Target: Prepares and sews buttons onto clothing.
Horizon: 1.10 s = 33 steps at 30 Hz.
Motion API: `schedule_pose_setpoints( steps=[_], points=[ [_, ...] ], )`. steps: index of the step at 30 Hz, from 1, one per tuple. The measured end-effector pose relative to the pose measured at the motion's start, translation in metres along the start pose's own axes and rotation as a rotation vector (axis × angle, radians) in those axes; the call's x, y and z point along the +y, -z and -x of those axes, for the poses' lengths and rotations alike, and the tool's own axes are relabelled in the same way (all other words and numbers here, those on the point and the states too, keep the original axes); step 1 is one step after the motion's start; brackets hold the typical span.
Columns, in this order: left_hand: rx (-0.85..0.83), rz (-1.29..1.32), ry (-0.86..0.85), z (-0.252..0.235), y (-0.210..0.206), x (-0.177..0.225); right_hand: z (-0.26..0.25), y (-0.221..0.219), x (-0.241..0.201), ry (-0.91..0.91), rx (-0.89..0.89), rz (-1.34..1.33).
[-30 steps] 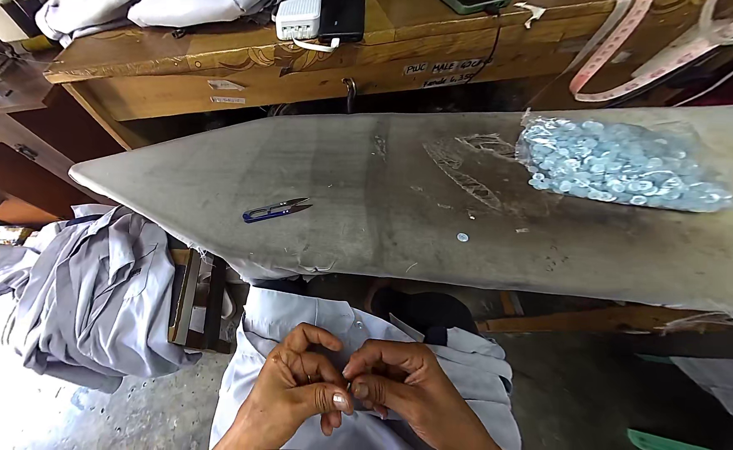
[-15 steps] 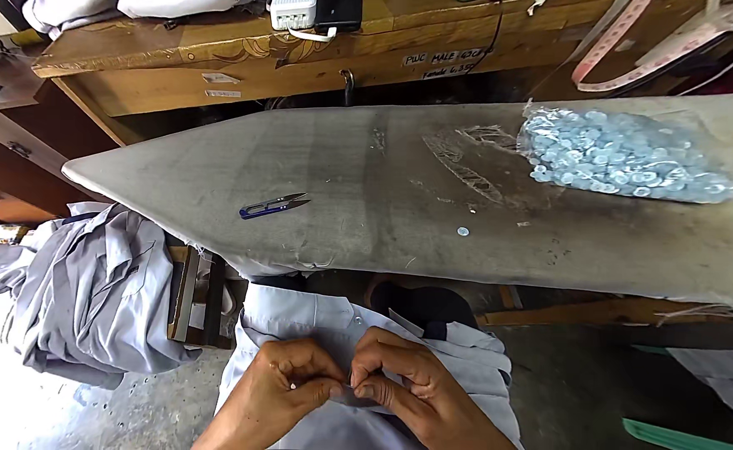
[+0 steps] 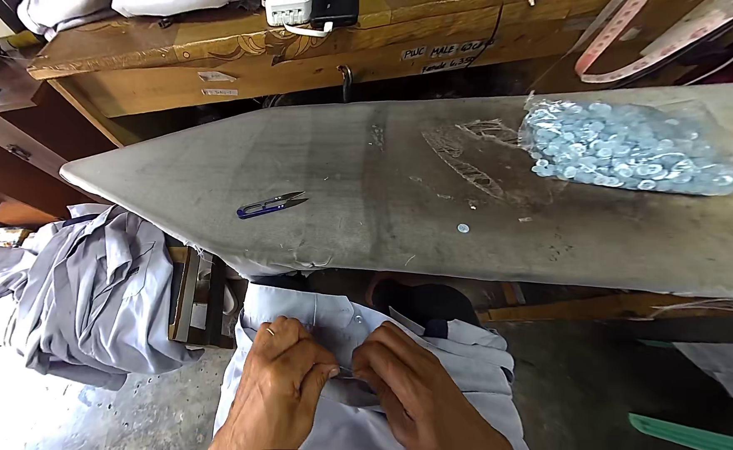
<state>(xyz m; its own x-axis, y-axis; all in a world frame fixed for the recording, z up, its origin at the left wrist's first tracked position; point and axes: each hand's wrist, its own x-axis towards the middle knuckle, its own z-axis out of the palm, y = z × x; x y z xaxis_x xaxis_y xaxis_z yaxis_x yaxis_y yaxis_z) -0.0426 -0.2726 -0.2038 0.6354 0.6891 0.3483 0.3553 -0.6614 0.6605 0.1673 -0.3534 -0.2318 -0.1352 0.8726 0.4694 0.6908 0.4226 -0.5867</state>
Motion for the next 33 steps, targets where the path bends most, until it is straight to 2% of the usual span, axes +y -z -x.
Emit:
schedule_pose_setpoints(
  steps=[3,5,8,11,13,16,22,26,28,33],
  points=[
    [0.038,-0.107,-0.079,-0.002,-0.001,0.016,-0.002,-0.007,0.002,-0.093,0.048,-0.147],
    [0.072,-0.145,-0.137,0.001,-0.007,0.023,-0.004,-0.010,0.005,-0.221,0.093,-0.538],
    [0.186,-0.177,-0.239,0.003,-0.021,0.013,-0.006,-0.014,0.006,-0.358,0.097,-1.113],
    [0.194,0.006,-0.153,0.004,-0.024,0.003,-0.006,-0.020,0.007,-0.371,0.087,-1.368],
    [0.149,0.325,-0.010,0.003,-0.021,0.001,-0.008,-0.022,0.005,-0.331,0.089,-1.352],
    [0.108,0.737,0.083,0.000,-0.023,-0.002,-0.010,-0.028,0.002,-0.287,0.104,-1.305],
    [0.136,1.026,0.070,-0.009,-0.021,-0.005,-0.010,-0.026,0.001,-0.252,0.071,-1.201],
    [0.035,1.509,0.083,-0.023,0.019,-0.001,-0.006,-0.018,0.008,-0.240,0.000,-1.133],
    [0.029,1.436,-0.001,-0.026,0.039,-0.003,-0.001,-0.011,0.014,-0.240,-0.018,-1.026],
    [0.165,0.771,-0.104,-0.026,0.085,-0.019,0.006,0.023,0.016,-0.322,0.020,-0.680]
  ],
)
